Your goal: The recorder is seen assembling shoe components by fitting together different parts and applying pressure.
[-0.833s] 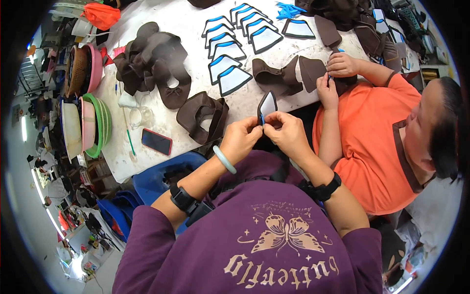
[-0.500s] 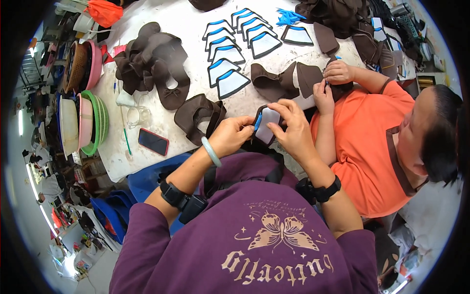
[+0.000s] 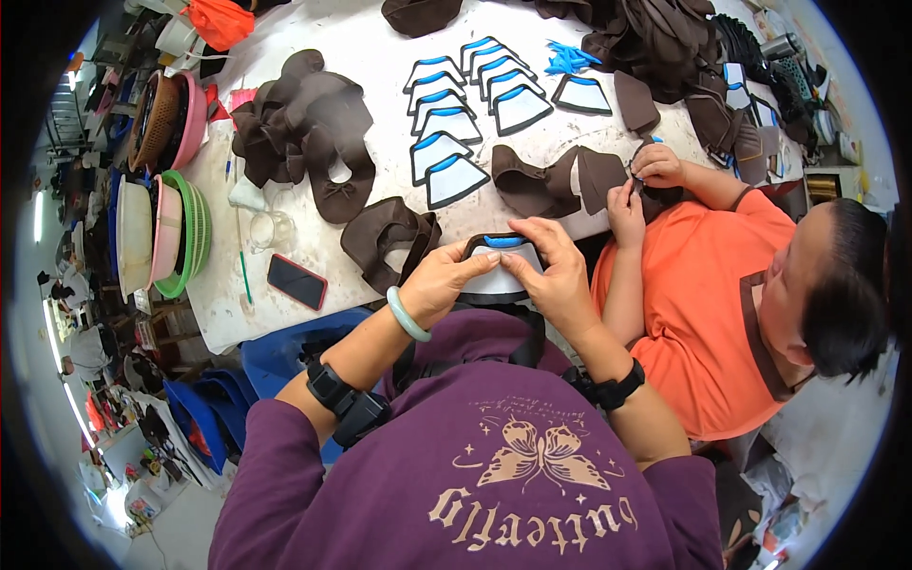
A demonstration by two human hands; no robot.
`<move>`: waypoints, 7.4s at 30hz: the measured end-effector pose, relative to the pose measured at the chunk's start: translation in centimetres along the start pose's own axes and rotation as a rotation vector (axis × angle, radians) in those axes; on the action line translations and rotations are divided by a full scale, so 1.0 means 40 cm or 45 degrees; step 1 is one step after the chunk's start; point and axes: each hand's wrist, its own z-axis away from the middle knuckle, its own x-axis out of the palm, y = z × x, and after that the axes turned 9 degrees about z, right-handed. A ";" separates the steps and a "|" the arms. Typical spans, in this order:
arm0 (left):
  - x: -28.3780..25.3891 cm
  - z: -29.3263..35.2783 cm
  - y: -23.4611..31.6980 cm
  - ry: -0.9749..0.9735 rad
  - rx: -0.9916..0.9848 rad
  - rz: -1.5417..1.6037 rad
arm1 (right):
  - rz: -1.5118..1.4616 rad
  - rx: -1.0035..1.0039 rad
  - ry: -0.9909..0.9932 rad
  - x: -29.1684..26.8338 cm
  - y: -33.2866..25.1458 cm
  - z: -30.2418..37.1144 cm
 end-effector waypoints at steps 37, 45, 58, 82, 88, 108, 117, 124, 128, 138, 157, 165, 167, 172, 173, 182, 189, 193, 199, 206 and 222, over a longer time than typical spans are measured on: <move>0.117 0.059 0.040 -0.098 -0.028 -0.937 | 0.489 -0.432 -0.197 -0.129 -0.062 0.054; 0.121 0.087 -0.004 -0.089 -0.033 -0.939 | 0.712 -0.510 -0.283 -0.102 -0.054 0.112; 0.077 0.112 -0.059 -0.107 -0.058 -0.943 | 0.689 -0.451 -0.229 -0.045 -0.034 0.154; -0.031 0.145 -0.051 -0.042 0.031 -0.781 | 0.037 0.413 -0.231 0.082 -0.056 0.131; 0.010 0.139 -0.044 -0.340 0.563 -1.095 | -0.360 0.954 -0.068 0.115 0.058 0.156; -0.019 0.148 0.046 -0.083 -0.163 -0.214 | 0.479 -0.345 -0.023 -0.030 -0.164 0.087; -0.046 0.153 0.040 -0.129 0.039 -0.772 | 0.700 -0.444 -0.299 0.019 -0.171 0.072; -0.025 0.187 0.086 -0.117 0.064 -0.688 | 0.558 -0.040 -0.072 0.042 -0.084 0.095; -0.071 0.182 0.097 -0.013 -0.095 -0.371 | 0.467 0.194 0.143 -0.010 -0.096 0.102; -0.094 0.154 0.094 -0.147 -0.123 -0.356 | -0.367 0.572 -0.197 0.011 -0.060 0.121; -0.144 -0.245 -0.065 0.274 0.014 -1.031 | 0.720 0.049 0.059 -0.150 0.345 -0.684; -0.189 -0.299 -0.102 0.584 0.259 -0.989 | 1.153 -0.287 -0.122 -0.113 0.493 -0.910; -0.199 -0.301 -0.107 0.597 0.403 -1.063 | 1.142 -0.261 -0.188 -0.110 0.490 -0.923; -0.188 -0.296 -0.106 0.593 0.483 -1.273 | 1.127 -0.162 -0.274 -0.130 0.494 -0.944; -0.183 -0.294 -0.102 0.606 0.496 -1.371 | 1.081 -0.086 -0.264 -0.135 0.493 -0.948; -0.169 -0.268 -0.083 0.524 0.661 -1.568 | 0.384 0.142 -0.238 -0.192 0.494 -0.943; -0.148 -0.253 -0.045 0.477 0.814 -1.348 | -0.622 0.495 -0.159 -0.163 0.308 -0.790; -0.125 -0.268 -0.015 0.501 0.674 -0.905 | -0.790 0.526 -0.196 -0.150 0.224 -0.692; -0.045 -0.262 0.055 0.157 0.344 -0.060 | -0.725 0.443 -0.304 -0.144 0.142 -0.510; 0.011 -0.244 0.101 0.093 0.242 0.006 | -1.060 0.523 -0.145 -0.003 0.074 -0.283; -0.032 -0.223 0.089 0.158 0.232 -0.232 | -1.063 0.295 0.220 -0.049 0.078 -0.396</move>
